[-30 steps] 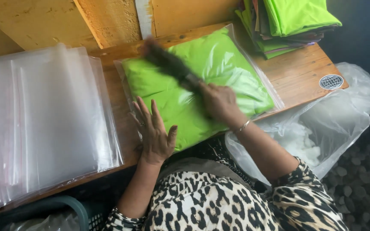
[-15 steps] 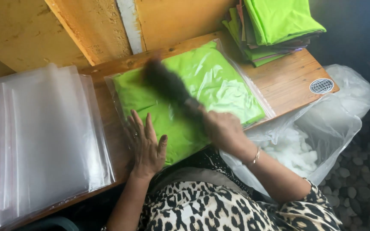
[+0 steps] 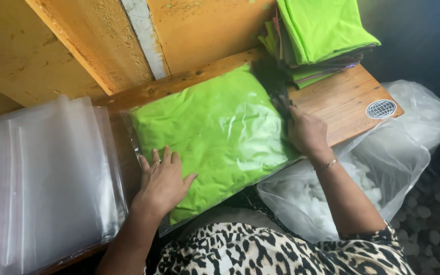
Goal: Brushing a green fabric cushion cover and placing it into a plastic bag for packaging.
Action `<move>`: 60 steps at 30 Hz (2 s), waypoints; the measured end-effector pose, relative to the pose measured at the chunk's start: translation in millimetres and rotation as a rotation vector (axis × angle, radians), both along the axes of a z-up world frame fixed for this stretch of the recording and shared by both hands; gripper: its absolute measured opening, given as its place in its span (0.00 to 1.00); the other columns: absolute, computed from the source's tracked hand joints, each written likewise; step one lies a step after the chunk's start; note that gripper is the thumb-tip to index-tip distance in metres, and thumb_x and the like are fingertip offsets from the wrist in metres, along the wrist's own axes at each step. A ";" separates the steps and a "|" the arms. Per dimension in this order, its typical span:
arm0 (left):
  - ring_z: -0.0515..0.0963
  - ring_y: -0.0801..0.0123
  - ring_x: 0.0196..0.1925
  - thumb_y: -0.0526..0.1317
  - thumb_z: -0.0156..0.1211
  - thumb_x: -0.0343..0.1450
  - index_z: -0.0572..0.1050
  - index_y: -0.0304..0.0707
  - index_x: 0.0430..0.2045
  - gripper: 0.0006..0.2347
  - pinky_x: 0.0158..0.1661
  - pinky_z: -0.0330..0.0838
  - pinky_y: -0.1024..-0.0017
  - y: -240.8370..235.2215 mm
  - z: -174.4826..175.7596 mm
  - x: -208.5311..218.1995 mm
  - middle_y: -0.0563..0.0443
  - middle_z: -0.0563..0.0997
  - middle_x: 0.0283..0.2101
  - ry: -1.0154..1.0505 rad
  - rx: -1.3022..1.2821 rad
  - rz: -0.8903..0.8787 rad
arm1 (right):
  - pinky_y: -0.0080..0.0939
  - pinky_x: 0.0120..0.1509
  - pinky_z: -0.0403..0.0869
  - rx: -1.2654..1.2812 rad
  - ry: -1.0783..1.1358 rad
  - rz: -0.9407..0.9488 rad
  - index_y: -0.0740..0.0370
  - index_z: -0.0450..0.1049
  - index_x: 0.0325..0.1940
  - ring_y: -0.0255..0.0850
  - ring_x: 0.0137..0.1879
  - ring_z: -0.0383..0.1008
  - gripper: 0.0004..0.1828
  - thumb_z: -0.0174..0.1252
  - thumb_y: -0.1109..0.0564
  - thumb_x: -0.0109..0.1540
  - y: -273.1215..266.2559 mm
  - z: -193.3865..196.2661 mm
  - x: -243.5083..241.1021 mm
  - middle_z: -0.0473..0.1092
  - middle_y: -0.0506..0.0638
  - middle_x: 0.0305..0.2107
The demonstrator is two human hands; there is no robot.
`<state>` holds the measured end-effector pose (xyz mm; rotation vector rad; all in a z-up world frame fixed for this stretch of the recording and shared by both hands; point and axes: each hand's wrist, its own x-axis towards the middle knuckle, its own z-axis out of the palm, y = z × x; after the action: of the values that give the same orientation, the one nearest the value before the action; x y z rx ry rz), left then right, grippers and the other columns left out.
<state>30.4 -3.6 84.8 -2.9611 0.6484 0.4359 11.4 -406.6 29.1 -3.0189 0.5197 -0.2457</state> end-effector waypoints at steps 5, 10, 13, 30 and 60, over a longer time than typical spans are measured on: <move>0.64 0.37 0.71 0.59 0.46 0.73 0.64 0.36 0.66 0.30 0.64 0.54 0.34 -33.9 31.6 84.8 0.36 0.65 0.70 -0.140 -0.202 -0.034 | 0.55 0.29 0.76 -0.102 -0.276 0.406 0.45 0.68 0.67 0.54 0.25 0.77 0.25 0.54 0.51 0.64 101.6 14.2 -55.8 0.73 0.52 0.22; 0.63 0.33 0.71 0.51 0.41 0.76 0.68 0.30 0.60 0.24 0.67 0.55 0.39 -54.8 0.6 172.9 0.31 0.66 0.69 -0.157 -0.446 0.032 | 0.49 0.30 0.79 0.027 -0.135 0.635 0.51 0.69 0.66 0.49 0.26 0.80 0.23 0.49 0.55 0.66 124.9 31.9 -80.8 0.75 0.49 0.22; 0.59 0.31 0.73 0.52 0.39 0.77 0.69 0.26 0.59 0.26 0.68 0.51 0.38 -58.8 -34.3 188.5 0.28 0.67 0.68 0.013 -0.438 0.085 | 0.57 0.29 0.76 -0.195 -0.244 0.519 0.54 0.69 0.64 0.52 0.26 0.79 0.24 0.51 0.54 0.62 78.5 36.1 -64.6 0.72 0.52 0.22; 0.67 0.39 0.67 0.67 0.43 0.73 0.67 0.24 0.60 0.38 0.63 0.60 0.47 -72.0 -31.8 226.8 0.26 0.70 0.64 0.108 -0.306 0.112 | 0.37 0.21 0.68 0.099 -0.076 0.533 0.40 0.70 0.65 0.34 0.20 0.69 0.24 0.59 0.55 0.64 88.2 53.6 -131.4 0.73 0.41 0.21; 0.69 0.60 0.36 0.35 0.80 0.65 0.76 0.37 0.30 0.12 0.43 0.63 0.65 -92.7 160.4 42.5 0.51 0.73 0.31 -1.109 -0.880 -0.529 | 0.48 0.31 0.66 -0.042 -0.561 0.396 0.52 0.78 0.60 0.47 0.26 0.67 0.15 0.59 0.63 0.69 69.4 86.5 -126.5 0.68 0.48 0.29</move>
<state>72.9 -96.3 245.2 -2.7110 1.5496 -1.7458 -115.1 -337.2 115.6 -2.8089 -0.1282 -1.0257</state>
